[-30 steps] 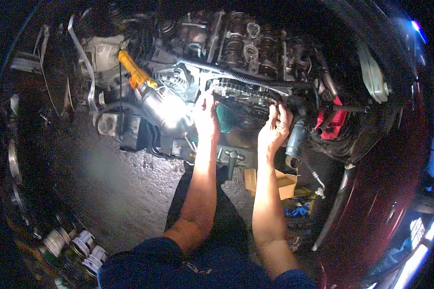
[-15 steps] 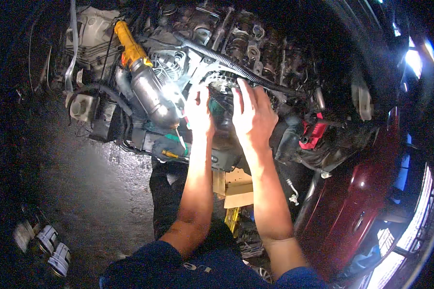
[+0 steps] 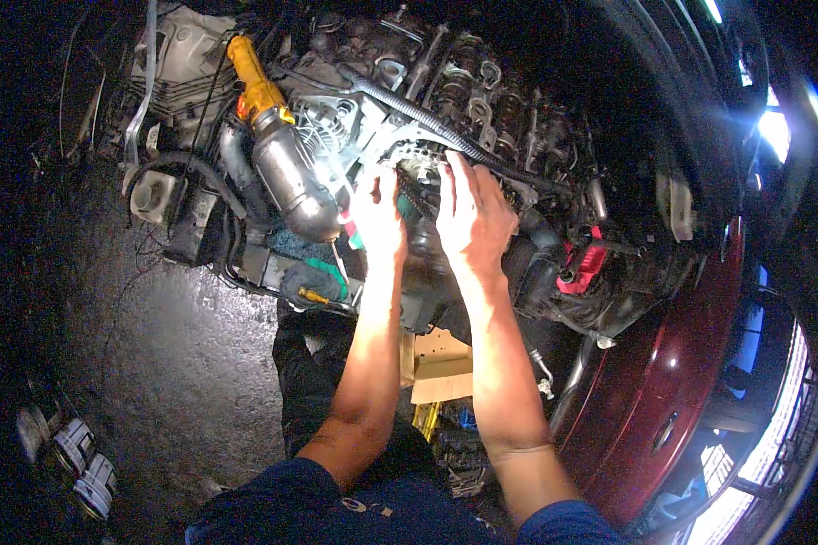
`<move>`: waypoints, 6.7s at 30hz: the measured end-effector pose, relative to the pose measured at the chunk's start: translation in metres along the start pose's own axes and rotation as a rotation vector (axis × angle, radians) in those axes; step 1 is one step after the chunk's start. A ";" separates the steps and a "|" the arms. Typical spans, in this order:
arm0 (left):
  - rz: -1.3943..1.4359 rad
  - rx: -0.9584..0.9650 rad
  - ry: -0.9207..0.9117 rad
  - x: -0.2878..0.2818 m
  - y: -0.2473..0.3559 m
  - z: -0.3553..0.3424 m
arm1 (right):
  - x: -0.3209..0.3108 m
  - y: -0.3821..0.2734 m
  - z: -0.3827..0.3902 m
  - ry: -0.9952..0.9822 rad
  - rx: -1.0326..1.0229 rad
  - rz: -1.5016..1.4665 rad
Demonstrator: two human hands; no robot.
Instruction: The person removes components from a car engine, including a timing chain and a guide, and places them into a cardboard box. They then use a socket wrench and a hammer on the engine parts before handling a large metallic assembly.
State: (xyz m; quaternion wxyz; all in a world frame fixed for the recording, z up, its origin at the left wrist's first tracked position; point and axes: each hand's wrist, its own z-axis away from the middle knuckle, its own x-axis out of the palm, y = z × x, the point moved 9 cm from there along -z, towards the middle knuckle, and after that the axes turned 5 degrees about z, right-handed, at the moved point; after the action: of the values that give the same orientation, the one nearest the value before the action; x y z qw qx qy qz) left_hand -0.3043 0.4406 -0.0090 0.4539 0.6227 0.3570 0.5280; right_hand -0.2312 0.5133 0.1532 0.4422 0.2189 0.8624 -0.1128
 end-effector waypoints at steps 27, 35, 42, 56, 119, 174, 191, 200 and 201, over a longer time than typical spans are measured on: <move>0.083 -0.162 0.048 -0.001 -0.019 -0.005 | -0.001 -0.001 -0.003 0.014 -0.093 0.034; 0.010 -0.195 0.014 -0.010 -0.015 -0.010 | 0.038 0.030 0.066 -0.208 0.908 -0.912; 0.000 -0.240 -0.140 -0.004 -0.012 -0.014 | 0.091 0.008 0.090 -0.261 1.343 -1.806; 0.128 -0.425 -0.291 0.005 -0.005 -0.017 | 0.095 0.007 0.089 -0.055 1.410 -1.471; 0.195 -0.324 -0.523 0.007 -0.009 -0.024 | 0.112 -0.018 0.097 0.198 1.538 -1.984; 0.287 -0.284 -0.598 0.003 -0.020 -0.025 | 0.103 -0.032 0.078 0.231 1.543 -2.223; 0.695 -0.596 -0.584 0.010 -0.036 -0.017 | 0.101 -0.030 0.085 0.284 1.675 -2.091; 0.295 -0.404 -0.574 0.008 -0.041 -0.020 | 0.111 -0.028 0.086 0.358 1.528 -2.357; 0.245 -0.328 -0.529 -0.004 -0.043 -0.032 | 0.105 -0.033 0.080 0.292 1.586 -2.060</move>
State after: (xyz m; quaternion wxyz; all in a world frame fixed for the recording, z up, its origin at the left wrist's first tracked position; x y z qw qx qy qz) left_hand -0.3352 0.4571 -0.0495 0.5585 0.6950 0.0595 0.4489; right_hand -0.2437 0.4826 0.0216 -0.1919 -0.3278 0.3719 -0.8470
